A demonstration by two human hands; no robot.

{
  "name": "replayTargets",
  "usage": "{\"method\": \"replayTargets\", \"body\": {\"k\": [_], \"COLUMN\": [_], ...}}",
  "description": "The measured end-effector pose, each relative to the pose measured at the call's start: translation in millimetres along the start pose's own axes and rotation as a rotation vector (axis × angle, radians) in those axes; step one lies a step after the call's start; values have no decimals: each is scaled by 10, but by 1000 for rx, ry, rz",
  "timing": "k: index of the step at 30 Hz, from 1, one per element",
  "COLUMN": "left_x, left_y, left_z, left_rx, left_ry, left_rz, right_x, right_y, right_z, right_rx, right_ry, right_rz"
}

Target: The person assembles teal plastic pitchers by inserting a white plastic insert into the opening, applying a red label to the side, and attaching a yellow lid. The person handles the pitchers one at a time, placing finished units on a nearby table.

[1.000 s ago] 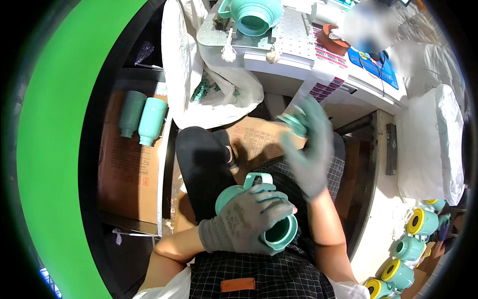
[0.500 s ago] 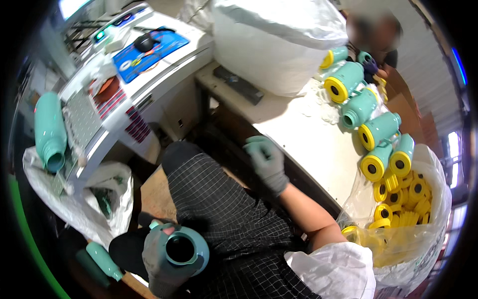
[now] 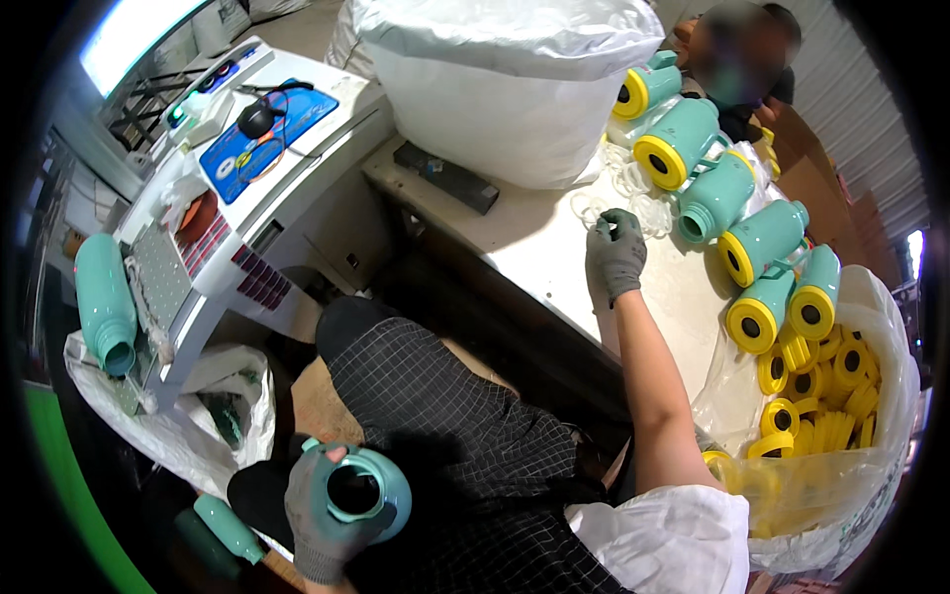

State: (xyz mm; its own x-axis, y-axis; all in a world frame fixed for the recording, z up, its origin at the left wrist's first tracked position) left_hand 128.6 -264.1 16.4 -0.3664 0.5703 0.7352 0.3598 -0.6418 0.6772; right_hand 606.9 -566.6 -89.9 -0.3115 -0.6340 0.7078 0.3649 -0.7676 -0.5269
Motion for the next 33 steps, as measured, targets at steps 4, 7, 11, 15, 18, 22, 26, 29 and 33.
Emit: {"method": "replayTargets", "body": {"k": [4, 7, 11, 15, 18, 22, 26, 29, 33], "left_x": [22, -17, 117, 282, 424, 516, 451, 470, 640], "left_y": [109, -46, 304, 375, 259, 99, 185, 245, 363], "left_z": [53, 66, -39, -139, -337, -435, -448, -445, -367], "left_rx": [-66, 126, -271, -184, -133, -153, -196, -181, -129], "left_ry": [56, 30, 111, 124, 210, 266, 189, 121, 176], "left_rz": [143, 90, 134, 308, 306, 236, 377, 522, 680], "right_x": [32, -65, 219, 585, 671, 834, 719, 718, 811], "right_y": [-204, -1125, -3158, -3863, -4020, -4137, -4019, -4018, -4184], "right_z": [-113, -586, -1769, -2357, -2493, -2751, -2941, -2984, -2968], "right_rx": [31, 21, 582, 1124, 1128, 1309, 1238, 1215, 1184], "right_ry": [40, -234, -810, -738, -787, -894, -1141, -1066, -871], "right_rz": [136, 620, 977, 858, 1019, 946, 801, 806, 908]}}
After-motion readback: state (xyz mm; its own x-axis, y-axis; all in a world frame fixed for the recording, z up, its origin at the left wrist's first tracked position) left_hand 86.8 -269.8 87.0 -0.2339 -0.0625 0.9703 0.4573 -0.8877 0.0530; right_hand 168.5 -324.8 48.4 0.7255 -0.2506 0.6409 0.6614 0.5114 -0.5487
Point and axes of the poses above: each hand's wrist, its own z-axis towards the middle knuckle, its own x-axis out of the back of the hand, y = z × x, the point moved 9 cm from there along z, towards the middle knuckle, and after that the axes turned 5 degrees about x, right-handed, at the moved point
